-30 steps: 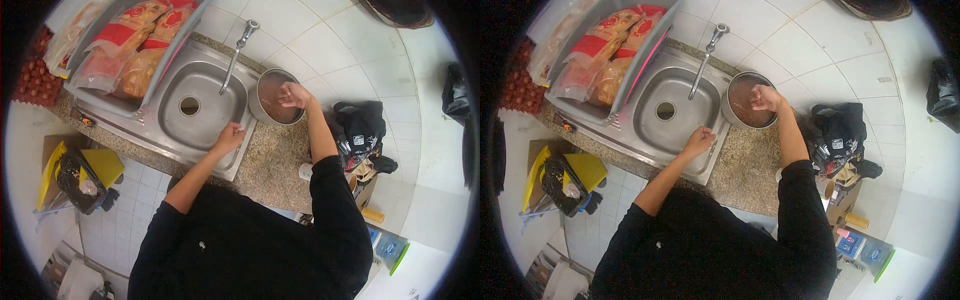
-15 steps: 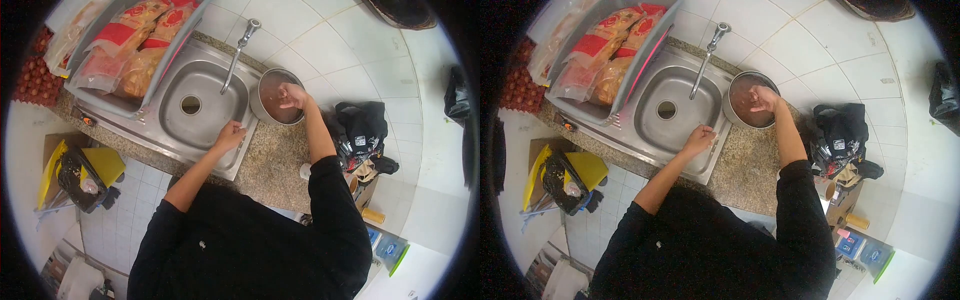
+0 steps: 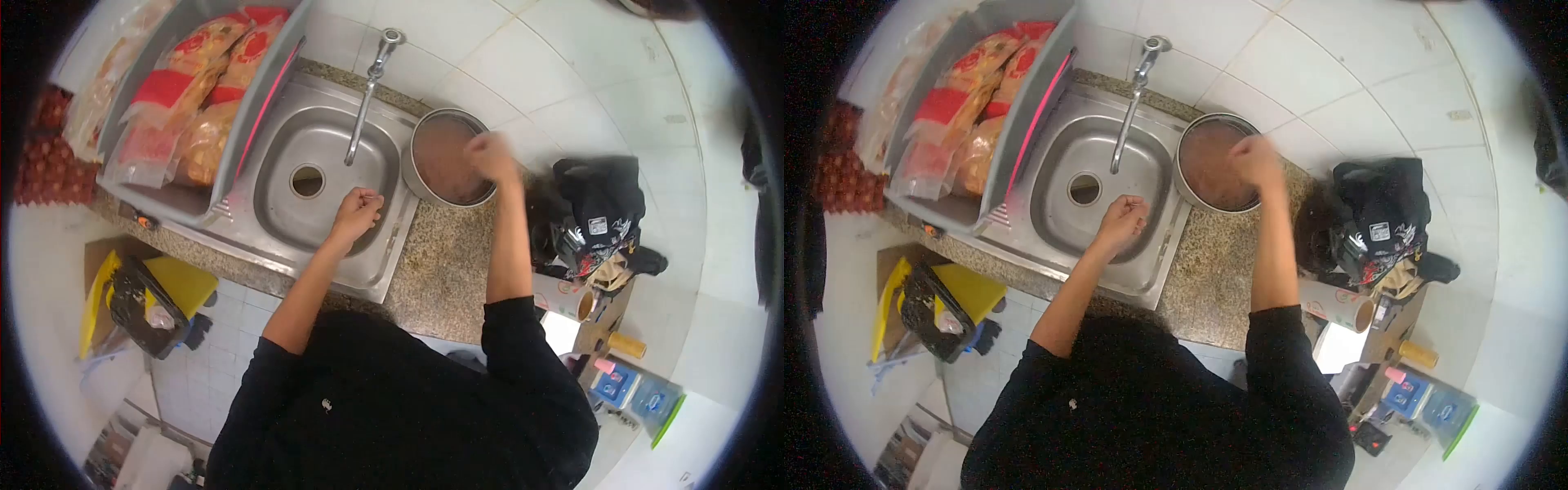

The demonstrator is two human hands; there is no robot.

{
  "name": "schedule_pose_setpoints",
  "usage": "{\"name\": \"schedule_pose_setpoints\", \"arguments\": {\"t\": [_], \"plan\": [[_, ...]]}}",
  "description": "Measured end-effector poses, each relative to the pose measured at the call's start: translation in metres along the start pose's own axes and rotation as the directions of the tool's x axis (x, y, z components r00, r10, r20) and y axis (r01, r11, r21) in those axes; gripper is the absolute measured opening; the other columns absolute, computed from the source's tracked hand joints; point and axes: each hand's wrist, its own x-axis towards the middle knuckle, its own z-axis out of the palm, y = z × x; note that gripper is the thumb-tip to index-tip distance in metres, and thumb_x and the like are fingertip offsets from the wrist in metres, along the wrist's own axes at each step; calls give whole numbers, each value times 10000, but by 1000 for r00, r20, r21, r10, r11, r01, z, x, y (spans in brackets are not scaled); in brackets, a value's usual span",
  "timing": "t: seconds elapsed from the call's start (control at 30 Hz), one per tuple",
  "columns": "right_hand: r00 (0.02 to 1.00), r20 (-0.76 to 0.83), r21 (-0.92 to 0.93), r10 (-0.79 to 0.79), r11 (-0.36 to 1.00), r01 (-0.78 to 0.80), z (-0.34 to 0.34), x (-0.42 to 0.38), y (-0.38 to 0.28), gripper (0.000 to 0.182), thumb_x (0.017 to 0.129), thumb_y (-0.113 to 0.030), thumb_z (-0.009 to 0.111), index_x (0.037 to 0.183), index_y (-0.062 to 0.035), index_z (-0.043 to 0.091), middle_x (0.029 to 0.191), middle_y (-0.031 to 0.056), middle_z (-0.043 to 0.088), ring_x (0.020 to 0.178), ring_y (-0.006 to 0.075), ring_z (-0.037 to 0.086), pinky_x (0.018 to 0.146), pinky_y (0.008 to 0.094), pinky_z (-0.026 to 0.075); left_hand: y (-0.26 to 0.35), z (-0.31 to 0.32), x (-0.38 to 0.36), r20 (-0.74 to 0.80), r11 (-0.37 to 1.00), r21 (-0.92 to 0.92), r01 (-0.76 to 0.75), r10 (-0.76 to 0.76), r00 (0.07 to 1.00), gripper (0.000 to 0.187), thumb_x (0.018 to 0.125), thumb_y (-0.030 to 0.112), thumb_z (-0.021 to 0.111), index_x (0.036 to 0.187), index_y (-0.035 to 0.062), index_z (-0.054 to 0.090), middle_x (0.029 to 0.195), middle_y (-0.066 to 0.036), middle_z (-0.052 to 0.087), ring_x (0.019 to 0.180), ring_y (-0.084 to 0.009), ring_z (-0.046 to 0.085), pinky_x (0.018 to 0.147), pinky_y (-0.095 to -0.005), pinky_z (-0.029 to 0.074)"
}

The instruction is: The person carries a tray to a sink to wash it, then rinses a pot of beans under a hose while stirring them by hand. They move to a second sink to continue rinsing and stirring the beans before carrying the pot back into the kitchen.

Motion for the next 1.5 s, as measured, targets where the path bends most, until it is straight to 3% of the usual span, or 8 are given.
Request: {"name": "schedule_pose_setpoints", "arguments": {"t": [0.07, 0.13, 0.37, 0.53, 0.6, 0.83, 1.13, 1.5], "plan": [[948, -75, -163, -308, 942, 293, 18, -25, 5, 298, 742, -250, 739, 846, 6, 628, 770, 179, 673, 740, 287, 672, 672, 425, 507, 14, 5, -1, 17, 999, 48, -10, 9, 1000, 315, 903, 221, 628, 1134, 34, 522, 900, -26, 583, 722, -102, 570, 605, -241, 474], [908, 117, 200, 402, 886, -418, -32, -28, -29, 394, 777, -321, 715, 991, 2, 643, 978, 249, 676, 956, 376, 652, 822, 476, 483, 28, 10, 18, 2, 997, 66, -43, 43, 999, 332, 908, 262, 639, 1118, 29, 533, 896, -33, 586, 717, -113, 582, 608, -251, 480], [563, 107, -175, 819, 573, -801, -35, -62, 35, 533, 920, -495, 514, 959, 16, 659, 914, 248, 676, 912, 432, 634, 819, 483, 481, 87, 52, 85, 44, 795, 557, -240, 260, 965, 465, 943, 437, 544, 954, -26, 586, 838, -180, 649, 774, -218, 657, 649, -341, 510], [809, 267, 264, 524, 767, -584, 3, -89, 72, 555, 954, -403, 494, 723, 96, 570, 711, 301, 562, 690, 435, 577, 658, 480, 432, 95, 58, 127, 309, 296, 822, -486, 485, 818, 536, 968, 445, 480, 781, -42, 607, 698, -218, 615, 676, -273, 672, 610, -376, 511], [809, 251, 415, 531, 696, -586, 9, -92, 72, 463, 939, -291, 539, 684, 95, 523, 642, 261, 523, 606, 376, 537, 601, 453, 413, 100, 58, 127, 291, 583, 710, -395, 268, 918, 507, 987, 383, 468, 739, -42, 592, 596, -180, 593, 541, -268, 651, 550, -385, 503], [896, 102, 417, 433, 799, -434, 10, -105, 62, 425, 935, -271, 544, 679, 67, 516, 586, 202, 489, 551, 266, 478, 575, 435, 402, 87, 45, 111, 314, 559, 666, -494, 390, 866, 481, 999, 338, 491, 680, -15, 567, 520, -73, 541, 454, -153, 584, 426, -319, 443], [773, 340, 581, 536, 526, -621, -100, -126, -58, 452, 937, -305, 578, 652, 34, 489, 558, 62, 400, 581, 129, 393, 530, 355, 366, 111, 9, -57, 140, 714, 568, -410, 407, 903, 449, 992, 263, 487, 685, -50, 584, 519, -72, 553, 477, -163, 619, 449, -311, 488], [955, 291, 588, 50, 778, -220, -125, -226, -228, 474, 958, -255, 572, 630, -50, 298, 598, 0, 282, 595, 118, 287, 493, 360, 228, -10, -117, -308, -122, 546, 642, -539, 766, 630, 409, 972, 227, 501, 652, -28, 507, 495, -173, 432, 435, -241, 489, 460, -386, 382]]}}
